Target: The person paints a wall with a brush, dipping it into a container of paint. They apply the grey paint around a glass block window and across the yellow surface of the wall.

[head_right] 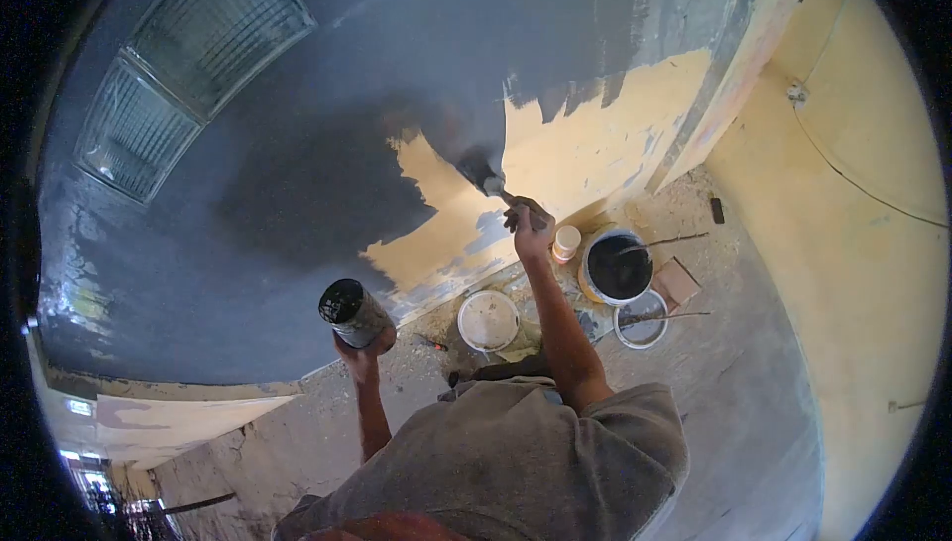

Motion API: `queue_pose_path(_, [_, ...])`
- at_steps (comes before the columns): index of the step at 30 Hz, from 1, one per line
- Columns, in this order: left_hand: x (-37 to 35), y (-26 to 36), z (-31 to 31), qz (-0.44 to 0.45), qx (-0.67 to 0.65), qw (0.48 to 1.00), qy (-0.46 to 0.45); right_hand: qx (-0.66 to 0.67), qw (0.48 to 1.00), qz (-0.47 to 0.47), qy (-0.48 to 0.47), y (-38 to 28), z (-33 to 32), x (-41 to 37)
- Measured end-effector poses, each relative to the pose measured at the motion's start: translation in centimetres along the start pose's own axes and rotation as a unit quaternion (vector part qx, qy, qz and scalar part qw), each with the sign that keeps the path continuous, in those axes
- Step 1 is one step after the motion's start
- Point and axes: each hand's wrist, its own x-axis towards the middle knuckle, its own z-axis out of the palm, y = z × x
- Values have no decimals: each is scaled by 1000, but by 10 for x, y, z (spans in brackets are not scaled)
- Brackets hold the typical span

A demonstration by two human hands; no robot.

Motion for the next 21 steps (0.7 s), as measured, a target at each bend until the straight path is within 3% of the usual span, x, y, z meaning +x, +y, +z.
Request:
queue_pose_path(2, [-2, 0, 4, 8, -6, 1000, 4, 39, 997, 37, 52, -9, -14, 0])
queue_pose_path(4, [-8, -5, 8, -4, 37, 999, 13, 39, 996, 14, 82, -36, -19, 17])
queue_pose_path(10, [-26, 18, 47, -19, -12, 1000, -18, 143, 971, -183, 59, -155, 1, 107])
queue_pose_path(12, [-32, 21, 61, -25, 3, 1000, -5, 116, 965, -233, 30, -150, 2, 124])
queue_pose_path(17, [-47, 19, 85, -2, -13, 1000, 19, 7, 991, -134, -3, -44, -25, 90])
queue_pose_path(19, [-50, 26, 92, 12, -13, 999, 32, -17, 994, -109, 5, -42, -33, 81])
queue_pose_path(21, [-55, 37, 95, -9, -21, 1000, 17, 0, 999, 27, 41, -45, -47, 64])
